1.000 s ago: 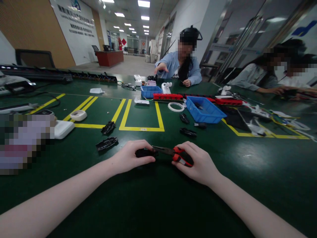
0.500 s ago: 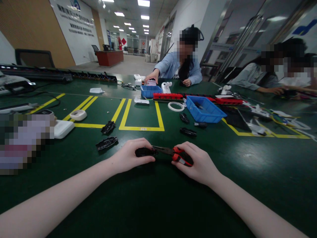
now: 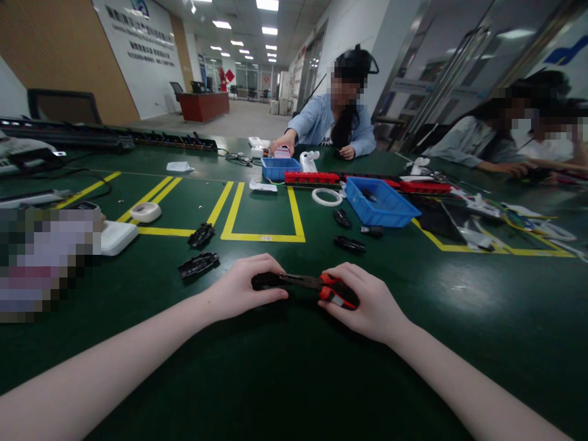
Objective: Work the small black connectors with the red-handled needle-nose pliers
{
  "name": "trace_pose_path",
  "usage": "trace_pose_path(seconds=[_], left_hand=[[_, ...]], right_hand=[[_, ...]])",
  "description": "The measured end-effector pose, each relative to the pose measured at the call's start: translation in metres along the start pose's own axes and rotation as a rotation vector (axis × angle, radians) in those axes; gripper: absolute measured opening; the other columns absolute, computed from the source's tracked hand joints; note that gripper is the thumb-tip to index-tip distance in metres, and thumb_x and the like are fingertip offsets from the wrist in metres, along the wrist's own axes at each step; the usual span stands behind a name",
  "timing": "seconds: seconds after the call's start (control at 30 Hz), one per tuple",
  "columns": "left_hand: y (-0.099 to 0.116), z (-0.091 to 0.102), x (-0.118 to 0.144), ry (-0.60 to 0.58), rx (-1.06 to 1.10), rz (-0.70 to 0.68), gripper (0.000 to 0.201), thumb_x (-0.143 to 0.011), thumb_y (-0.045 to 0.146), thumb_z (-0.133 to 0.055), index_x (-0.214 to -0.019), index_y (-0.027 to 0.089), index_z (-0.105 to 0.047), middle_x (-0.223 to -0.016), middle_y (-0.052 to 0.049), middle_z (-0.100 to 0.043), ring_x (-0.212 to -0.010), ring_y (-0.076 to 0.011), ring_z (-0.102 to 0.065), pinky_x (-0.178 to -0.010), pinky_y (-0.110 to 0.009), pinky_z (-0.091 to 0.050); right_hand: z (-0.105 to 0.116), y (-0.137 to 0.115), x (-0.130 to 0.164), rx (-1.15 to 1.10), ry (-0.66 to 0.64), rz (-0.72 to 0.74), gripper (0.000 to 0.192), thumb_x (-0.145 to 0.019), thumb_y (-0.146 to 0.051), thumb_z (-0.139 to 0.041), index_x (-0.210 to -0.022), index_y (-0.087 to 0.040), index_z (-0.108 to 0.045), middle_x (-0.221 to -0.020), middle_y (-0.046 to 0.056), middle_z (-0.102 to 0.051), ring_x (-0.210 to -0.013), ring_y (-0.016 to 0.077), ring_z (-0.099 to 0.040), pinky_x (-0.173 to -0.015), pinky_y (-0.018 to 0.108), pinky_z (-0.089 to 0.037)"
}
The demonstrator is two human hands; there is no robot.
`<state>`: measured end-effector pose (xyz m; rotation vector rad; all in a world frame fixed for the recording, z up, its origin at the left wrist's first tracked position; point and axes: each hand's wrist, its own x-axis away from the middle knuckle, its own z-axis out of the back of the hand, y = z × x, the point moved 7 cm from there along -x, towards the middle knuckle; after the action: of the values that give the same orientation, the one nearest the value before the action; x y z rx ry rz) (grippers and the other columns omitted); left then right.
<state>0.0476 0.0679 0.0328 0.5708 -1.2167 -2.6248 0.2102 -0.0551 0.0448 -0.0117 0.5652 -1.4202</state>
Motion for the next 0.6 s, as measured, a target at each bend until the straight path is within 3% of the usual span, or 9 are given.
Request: trace_pose_path(seconds=[0.6], left_hand=[[-0.0032, -0.0021, 0.0007, -0.022, -0.018, 0.022, 0.022, -0.088, 0.030, -0.071, -0.107, 0.019, -0.067, -0.109, -0.005, -0.064, -0.100, -0.0201, -0.063, -0.092, -0.038, -0.052]], right_hand=[[-0.0026, -0.0018, 0.0013, 0.059, -0.028, 0.027, 0.032, -0.083, -0.037, -0.069, -0.109, -0.021, -0.060, -0.101, 0.008, -0.068, -0.088, 0.0229, -0.066, -0.072, 0.037, -0.056]])
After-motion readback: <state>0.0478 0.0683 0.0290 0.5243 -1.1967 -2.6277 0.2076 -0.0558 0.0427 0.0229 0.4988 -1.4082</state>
